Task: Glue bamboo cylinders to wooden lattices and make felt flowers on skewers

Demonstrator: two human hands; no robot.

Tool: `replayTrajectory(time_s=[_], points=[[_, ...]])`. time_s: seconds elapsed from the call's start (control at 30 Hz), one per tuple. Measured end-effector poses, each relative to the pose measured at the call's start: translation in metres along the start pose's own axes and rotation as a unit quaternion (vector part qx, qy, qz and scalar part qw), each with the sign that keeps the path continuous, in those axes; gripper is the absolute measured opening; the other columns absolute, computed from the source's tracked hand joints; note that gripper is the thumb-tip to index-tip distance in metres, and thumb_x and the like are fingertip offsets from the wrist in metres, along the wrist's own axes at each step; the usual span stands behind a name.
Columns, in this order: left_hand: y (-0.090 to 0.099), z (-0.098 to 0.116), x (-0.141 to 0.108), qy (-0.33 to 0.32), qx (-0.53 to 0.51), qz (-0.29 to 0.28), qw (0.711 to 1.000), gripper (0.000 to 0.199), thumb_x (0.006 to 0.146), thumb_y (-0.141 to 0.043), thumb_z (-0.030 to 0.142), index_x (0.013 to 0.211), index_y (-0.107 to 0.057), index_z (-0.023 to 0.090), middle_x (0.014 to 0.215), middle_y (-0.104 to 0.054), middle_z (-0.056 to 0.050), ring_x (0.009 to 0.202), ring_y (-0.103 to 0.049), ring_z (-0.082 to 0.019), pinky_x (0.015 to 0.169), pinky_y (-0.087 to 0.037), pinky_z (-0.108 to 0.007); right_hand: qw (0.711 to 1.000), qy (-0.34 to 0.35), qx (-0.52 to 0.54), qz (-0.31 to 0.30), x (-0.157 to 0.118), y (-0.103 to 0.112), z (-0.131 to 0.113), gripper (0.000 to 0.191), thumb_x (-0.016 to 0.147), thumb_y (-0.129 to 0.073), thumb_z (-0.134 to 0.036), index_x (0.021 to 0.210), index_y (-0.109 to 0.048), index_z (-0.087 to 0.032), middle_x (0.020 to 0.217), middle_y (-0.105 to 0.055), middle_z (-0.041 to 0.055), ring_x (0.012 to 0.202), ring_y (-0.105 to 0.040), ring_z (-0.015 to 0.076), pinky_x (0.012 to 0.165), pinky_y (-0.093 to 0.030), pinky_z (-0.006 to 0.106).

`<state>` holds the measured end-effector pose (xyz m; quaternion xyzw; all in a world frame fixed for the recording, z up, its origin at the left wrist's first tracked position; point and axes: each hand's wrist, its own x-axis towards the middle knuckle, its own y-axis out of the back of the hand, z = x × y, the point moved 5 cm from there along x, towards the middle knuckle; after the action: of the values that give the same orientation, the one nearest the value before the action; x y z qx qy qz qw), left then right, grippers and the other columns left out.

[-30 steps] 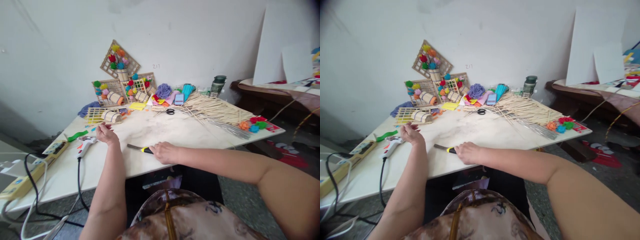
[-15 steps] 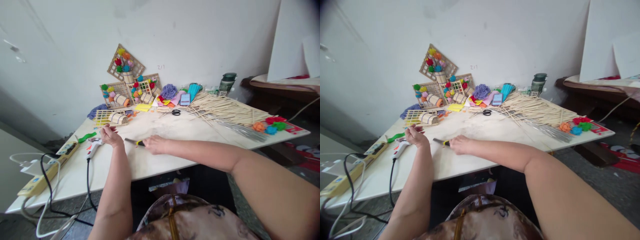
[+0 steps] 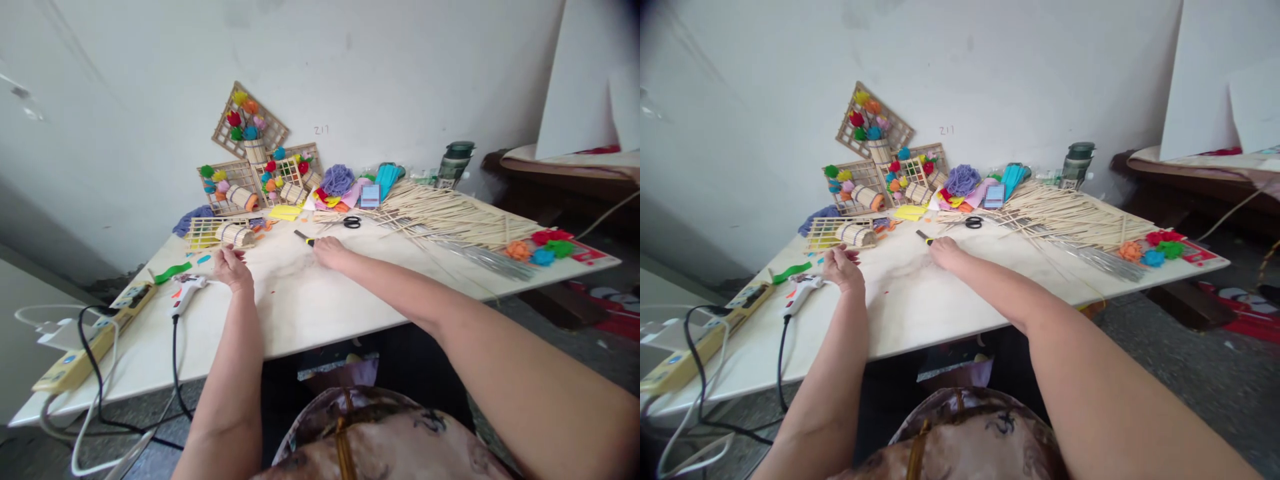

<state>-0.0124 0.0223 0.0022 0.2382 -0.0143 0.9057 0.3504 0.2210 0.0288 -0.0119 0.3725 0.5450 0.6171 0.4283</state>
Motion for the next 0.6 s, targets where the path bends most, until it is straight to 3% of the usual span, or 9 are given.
replayTrajectory(time_s=[0.07,0.13,0.27,0.37,0.47,0.6], points=[[-0.006,-0.003,-0.001,0.019,0.019,-0.04,0.999,0.037,0.084,-0.028,0.033,0.093,-0.058,0.013,0.068,-0.062,-0.004,0.056,-0.056,-0.011,0.053,-0.046,-0.021,1.0,-0.025,0.011,0.008,-0.004,-0.002,0.004,0.029,0.081,-0.045,-0.01,0.107,-0.057,-0.003,0.102,-0.063,0.0218,0.095,-0.061,0.0271,0.077,-0.046,0.035],[-0.016,-0.005,-0.005,0.046,0.005,-0.105,0.993,0.032,0.078,-0.039,0.036,0.086,-0.06,0.013,0.066,-0.063,-0.004,0.054,-0.055,-0.012,0.05,-0.046,-0.022,0.997,-0.034,0.034,0.057,-0.013,-0.001,0.0,0.033,0.087,-0.038,-0.016,0.115,-0.053,-0.004,0.104,-0.062,0.0206,0.096,-0.059,0.0272,0.078,-0.046,0.036],[-0.034,-0.004,-0.02,0.111,-0.064,-0.239,0.963,0.029,0.072,-0.049,0.037,0.079,-0.061,0.012,0.06,-0.062,-0.004,0.047,-0.053,-0.012,0.044,-0.042,-0.022,0.989,-0.024,0.073,0.127,-0.034,0.002,-0.016,0.045,0.092,-0.033,-0.03,0.132,-0.036,-0.009,0.112,-0.057,0.0189,0.1,-0.054,0.0264,0.08,-0.043,0.036],[-0.039,0.0,-0.028,0.131,-0.077,-0.281,0.948,0.038,0.074,-0.048,0.045,0.08,-0.06,0.01,0.06,-0.062,-0.006,0.045,-0.053,-0.011,0.045,-0.041,-0.023,0.983,-0.017,0.092,0.159,-0.043,0.009,-0.026,0.053,0.092,-0.033,-0.031,0.139,-0.025,-0.009,0.114,-0.055,0.0189,0.101,-0.052,0.0264,0.08,-0.043,0.036],[-0.041,0.005,-0.035,0.131,-0.09,-0.32,0.934,0.051,0.073,-0.048,0.058,0.083,-0.061,0.01,0.066,-0.065,-0.009,0.049,-0.055,-0.012,0.047,-0.043,-0.024,0.977,-0.008,0.117,0.178,-0.044,0.014,-0.035,0.052,0.091,-0.032,-0.033,0.138,-0.027,-0.01,0.115,-0.055,0.0174,0.102,-0.052,0.0265,0.08,-0.044,0.036],[-0.05,0.013,-0.054,0.137,-0.084,-0.419,0.894,0.056,0.064,-0.057,0.066,0.075,-0.063,0.011,0.069,-0.066,-0.01,0.057,-0.059,-0.015,0.052,-0.046,-0.025,0.969,-0.038,0.17,0.175,-0.036,0.011,-0.039,0.05,0.092,-0.03,-0.034,0.136,-0.031,-0.011,0.113,-0.057,0.0162,0.1,-0.054,0.025,0.081,-0.044,0.035]])
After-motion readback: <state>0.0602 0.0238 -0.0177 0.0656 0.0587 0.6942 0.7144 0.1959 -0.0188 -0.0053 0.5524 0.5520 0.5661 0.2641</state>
